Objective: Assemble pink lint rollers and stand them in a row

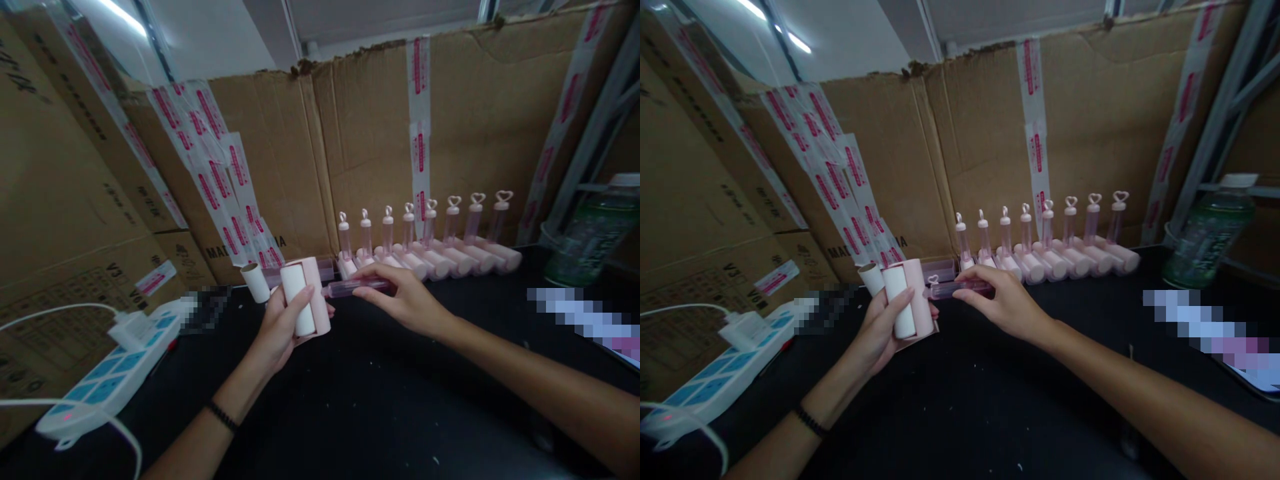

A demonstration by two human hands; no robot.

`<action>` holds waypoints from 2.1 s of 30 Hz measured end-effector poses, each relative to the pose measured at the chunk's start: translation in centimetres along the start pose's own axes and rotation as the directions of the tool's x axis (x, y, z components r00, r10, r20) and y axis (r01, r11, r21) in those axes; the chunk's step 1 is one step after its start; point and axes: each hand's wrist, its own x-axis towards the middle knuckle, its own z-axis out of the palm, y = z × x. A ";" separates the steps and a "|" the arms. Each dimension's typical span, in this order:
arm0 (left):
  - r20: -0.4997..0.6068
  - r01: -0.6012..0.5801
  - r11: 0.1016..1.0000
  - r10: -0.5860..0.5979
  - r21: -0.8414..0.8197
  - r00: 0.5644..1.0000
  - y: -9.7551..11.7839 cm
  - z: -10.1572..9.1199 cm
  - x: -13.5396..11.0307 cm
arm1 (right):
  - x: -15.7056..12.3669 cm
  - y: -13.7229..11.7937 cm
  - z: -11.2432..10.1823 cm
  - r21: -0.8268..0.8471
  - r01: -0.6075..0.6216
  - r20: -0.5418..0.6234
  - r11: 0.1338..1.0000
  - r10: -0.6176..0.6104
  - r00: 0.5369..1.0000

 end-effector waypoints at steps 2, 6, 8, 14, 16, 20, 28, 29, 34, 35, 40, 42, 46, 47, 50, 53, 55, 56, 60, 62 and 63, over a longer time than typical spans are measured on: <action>0.002 -0.006 1.000 0.006 0.030 1.000 0.0 0.0 -0.1 | 0.0 -0.2 -0.1 -0.021 0.005 0.007 1.000 -0.005 1.000; 0.031 -0.040 0.997 0.038 0.069 0.999 -0.1 0.2 -0.3 | 0.0 -0.5 -0.1 -0.048 0.014 0.008 0.999 -0.014 1.000; 0.025 -0.058 0.996 0.056 0.069 0.998 -0.2 0.2 -0.3 | 0.0 -0.5 0.1 -0.023 -0.009 0.007 1.000 0.009 1.000; 0.009 -0.121 0.988 0.121 0.097 0.993 -0.3 -0.1 -0.1 | 0.1 -0.5 0.5 0.083 -0.111 0.056 0.990 0.106 0.993; 0.015 -0.134 0.986 0.134 0.099 0.991 -0.4 -0.1 -0.1 | 0.1 -0.7 0.6 0.103 -0.142 0.063 0.985 0.136 0.989; 0.035 -0.144 0.987 0.142 0.065 0.989 -0.4 0.2 -0.3 | 0.0 -1.1 0.9 0.137 -0.178 0.091 0.974 0.167 0.982; 0.085 -0.142 0.989 0.138 0.044 0.987 0.1 0.5 -0.8 | -0.2 -1.7 1.3 0.152 -0.104 0.071 0.983 0.094 0.993; 0.081 -0.140 0.989 0.136 0.038 0.987 0.1 0.6 -0.8 | -0.2 -1.7 1.3 0.147 -0.084 0.068 0.986 0.074 0.995; 0.090 -0.094 0.996 0.093 0.005 0.992 0.3 0.7 -0.7 | -0.3 -1.6 1.2 0.066 0.035 0.028 0.997 -0.037 0.999; 0.095 -0.076 0.997 0.075 -0.001 0.993 0.3 0.8 -0.6 | -0.3 -1.6 1.2 0.042 0.053 0.026 0.998 -0.054 0.998; 0.095 0.033 0.999 -0.035 0.022 0.995 0.3 0.9 0.0 | -0.3 -2.6 1.0 -0.038 0.067 -0.081 0.997 -0.070 0.994; 0.064 -0.040 0.993 0.032 0.115 0.997 -0.1 0.8 0.6 | -0.3 -3.3 0.9 -0.022 0.032 -0.148 0.999 -0.035 0.988; 0.063 -0.466 0.758 0.495 0.457 0.867 -0.5 0.0 1.2 | 0.7 -4.8 0.8 -0.088 -0.024 -0.185 0.996 0.007 0.983; 0.146 -0.546 0.657 0.562 0.519 0.814 -0.5 -0.3 1.2 | 1.1 -5.1 1.0 -0.161 -0.013 -0.187 0.987 -0.017 0.982; 0.365 -0.675 0.491 0.586 0.550 0.723 -0.2 -0.8 0.9 | 2.9 -6.3 2.2 -0.436 0.066 -0.132 0.897 -0.137 0.982; 0.293 -0.636 0.608 0.573 0.474 0.766 0.0 -1.0 1.0 | 4.8 -7.7 3.8 -0.580 0.169 0.018 0.797 -0.195 0.981; 0.164 -0.553 0.734 0.536 0.393 0.828 0.2 -1.2 1.3 | 6.1 -8.4 4.4 -0.531 0.217 0.076 0.819 -0.210 0.975; 0.093 -0.513 0.791 0.514 0.332 0.853 0.4 -1.4 1.5 | 6.8 -8.6 4.5 -0.476 0.225 0.072 0.850 -0.218 0.973; -0.155 -0.346 0.932 0.327 -0.111 0.932 1.9 -2.4 2.0 | 9.4 -6.7 4.0 -0.401 0.147 -0.048 0.904 -0.181 0.982; -0.203 -0.261 0.910 0.202 -0.322 0.958 2.8 -3.1 2.1 | 10.4 -4.2 3.9 -0.514 0.093 0.005 0.853 -0.105 0.994; -0.219 -0.234 0.892 0.158 -0.386 0.963 3.1 -3.4 2.2 | 10.8 -2.7 4.0 -0.581 0.089 0.067 0.809 -0.062 0.996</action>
